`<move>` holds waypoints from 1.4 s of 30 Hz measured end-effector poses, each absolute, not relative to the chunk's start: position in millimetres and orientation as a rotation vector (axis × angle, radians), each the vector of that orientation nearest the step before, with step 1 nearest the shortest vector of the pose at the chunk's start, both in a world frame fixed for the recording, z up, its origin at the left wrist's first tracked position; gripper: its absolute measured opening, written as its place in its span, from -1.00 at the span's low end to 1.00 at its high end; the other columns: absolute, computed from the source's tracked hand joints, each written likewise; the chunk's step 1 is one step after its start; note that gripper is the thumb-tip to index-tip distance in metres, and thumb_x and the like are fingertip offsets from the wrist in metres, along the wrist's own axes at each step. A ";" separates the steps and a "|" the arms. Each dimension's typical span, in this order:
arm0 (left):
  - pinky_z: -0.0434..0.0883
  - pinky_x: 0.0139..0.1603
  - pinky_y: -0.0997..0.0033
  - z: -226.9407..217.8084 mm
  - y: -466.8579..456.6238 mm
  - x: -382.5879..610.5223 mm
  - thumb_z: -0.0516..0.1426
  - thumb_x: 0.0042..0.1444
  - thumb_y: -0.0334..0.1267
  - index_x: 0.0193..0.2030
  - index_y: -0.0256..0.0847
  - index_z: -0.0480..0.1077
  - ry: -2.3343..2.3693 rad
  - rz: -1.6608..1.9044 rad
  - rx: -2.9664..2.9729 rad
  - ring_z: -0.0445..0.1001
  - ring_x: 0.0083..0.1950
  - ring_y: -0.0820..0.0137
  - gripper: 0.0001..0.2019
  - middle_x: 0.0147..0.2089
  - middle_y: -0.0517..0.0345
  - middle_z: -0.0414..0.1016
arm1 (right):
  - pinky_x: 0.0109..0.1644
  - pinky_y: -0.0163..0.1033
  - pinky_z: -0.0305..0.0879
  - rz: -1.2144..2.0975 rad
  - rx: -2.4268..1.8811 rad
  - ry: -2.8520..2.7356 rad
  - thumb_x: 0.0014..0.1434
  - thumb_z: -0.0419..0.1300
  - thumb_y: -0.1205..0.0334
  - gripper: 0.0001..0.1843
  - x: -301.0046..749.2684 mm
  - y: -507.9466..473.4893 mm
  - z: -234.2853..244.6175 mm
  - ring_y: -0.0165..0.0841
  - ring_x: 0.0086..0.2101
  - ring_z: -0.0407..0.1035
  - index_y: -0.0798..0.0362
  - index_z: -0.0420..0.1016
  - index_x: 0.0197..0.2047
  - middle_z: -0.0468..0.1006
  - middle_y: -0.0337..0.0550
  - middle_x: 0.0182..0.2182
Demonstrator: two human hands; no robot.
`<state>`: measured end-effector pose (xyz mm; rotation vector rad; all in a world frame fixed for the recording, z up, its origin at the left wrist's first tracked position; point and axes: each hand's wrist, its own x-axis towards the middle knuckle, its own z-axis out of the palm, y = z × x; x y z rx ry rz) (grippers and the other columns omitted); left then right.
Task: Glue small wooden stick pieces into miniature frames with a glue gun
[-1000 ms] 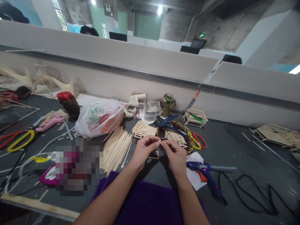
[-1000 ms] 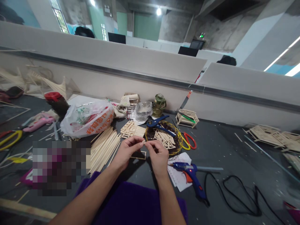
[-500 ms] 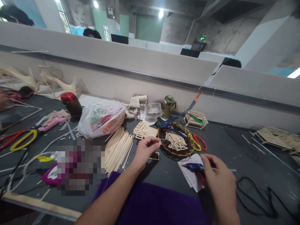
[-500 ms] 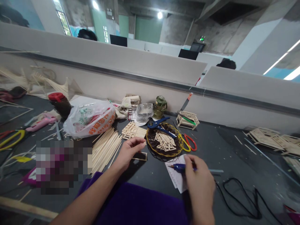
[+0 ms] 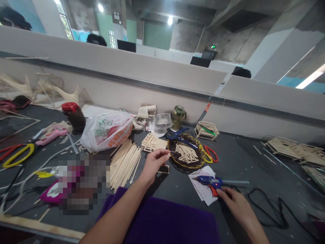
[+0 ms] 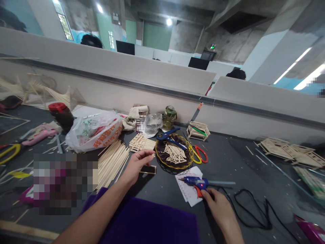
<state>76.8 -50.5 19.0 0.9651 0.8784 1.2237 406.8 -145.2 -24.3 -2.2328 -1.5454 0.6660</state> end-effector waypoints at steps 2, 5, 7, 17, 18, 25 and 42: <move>0.23 -0.42 0.52 19.4 -50.0 76.1 0.28 -0.06 -0.24 -0.25 -0.24 0.54 0.873 1.224 0.952 0.28 -0.48 0.55 -0.79 -0.39 0.18 0.46 | -0.24 -0.22 0.29 0.678 -2.197 -1.538 0.07 0.01 -0.21 -0.48 406.9 -146.6 -24.7 -0.17 -0.30 0.48 0.05 0.55 -0.30 0.62 -0.05 -0.36; 0.23 -0.40 0.51 20.4 -49.7 75.8 0.29 -0.08 -0.22 -0.25 -0.23 0.54 0.873 1.226 0.933 0.29 -0.47 0.54 -0.78 -0.40 0.19 0.46 | -0.30 -0.23 0.28 0.627 -2.168 -1.480 0.06 0.02 -0.22 -0.46 406.7 -151.8 -21.7 -0.20 -0.37 0.46 0.08 0.53 -0.30 0.61 -0.07 -0.40; 0.24 -0.39 0.51 20.9 -49.8 75.9 0.30 -0.08 -0.21 -0.24 -0.23 0.54 0.872 1.231 0.924 0.29 -0.47 0.54 -0.76 -0.39 0.18 0.46 | -0.33 -0.23 0.27 0.574 -2.184 -1.429 0.04 0.05 -0.22 -0.47 406.2 -155.8 -17.9 -0.21 -0.40 0.44 0.10 0.52 -0.31 0.60 -0.07 -0.42; 0.23 -0.41 0.51 19.7 -50.1 75.1 0.30 -0.08 -0.21 -0.24 -0.23 0.54 0.870 1.214 0.916 0.30 -0.49 0.54 -0.76 -0.42 0.20 0.45 | -0.42 -0.23 0.31 0.620 -2.031 -1.133 -0.10 0.25 -0.13 -0.56 383.4 -165.9 25.5 -0.20 -0.44 0.48 0.05 0.44 -0.29 0.60 -0.11 -0.49; 0.23 -0.41 0.51 19.3 -50.0 75.0 0.29 -0.08 -0.21 -0.24 -0.23 0.54 0.866 1.209 0.917 0.30 -0.48 0.54 -0.76 -0.42 0.21 0.44 | -0.40 -0.23 0.33 0.669 -1.956 -1.094 -0.10 0.27 -0.11 -0.54 376.3 -165.8 31.7 -0.19 -0.41 0.50 0.05 0.43 -0.23 0.61 -0.09 -0.44; 0.25 -0.41 0.51 17.7 -49.4 75.1 0.30 -0.07 -0.20 -0.22 -0.25 0.53 0.826 1.193 0.900 0.29 -0.48 0.54 -0.74 -0.42 0.19 0.41 | -0.48 -0.32 0.28 0.679 -1.580 -1.160 0.04 0.26 -0.04 -0.61 301.7 -149.6 56.7 -0.38 -0.56 0.35 0.07 0.41 -0.19 0.53 -0.18 -0.50; 0.31 -0.40 0.50 22.0 -50.6 75.0 0.33 -0.12 -0.20 -0.25 -0.25 0.55 0.776 1.172 0.830 0.31 -0.49 0.56 -0.73 -0.38 0.17 0.47 | -0.42 -0.30 0.23 0.781 -1.484 -1.296 0.21 0.09 -0.08 -0.63 257.3 -139.8 45.8 -0.40 -0.51 0.26 0.07 0.43 -0.17 0.53 -0.14 -0.39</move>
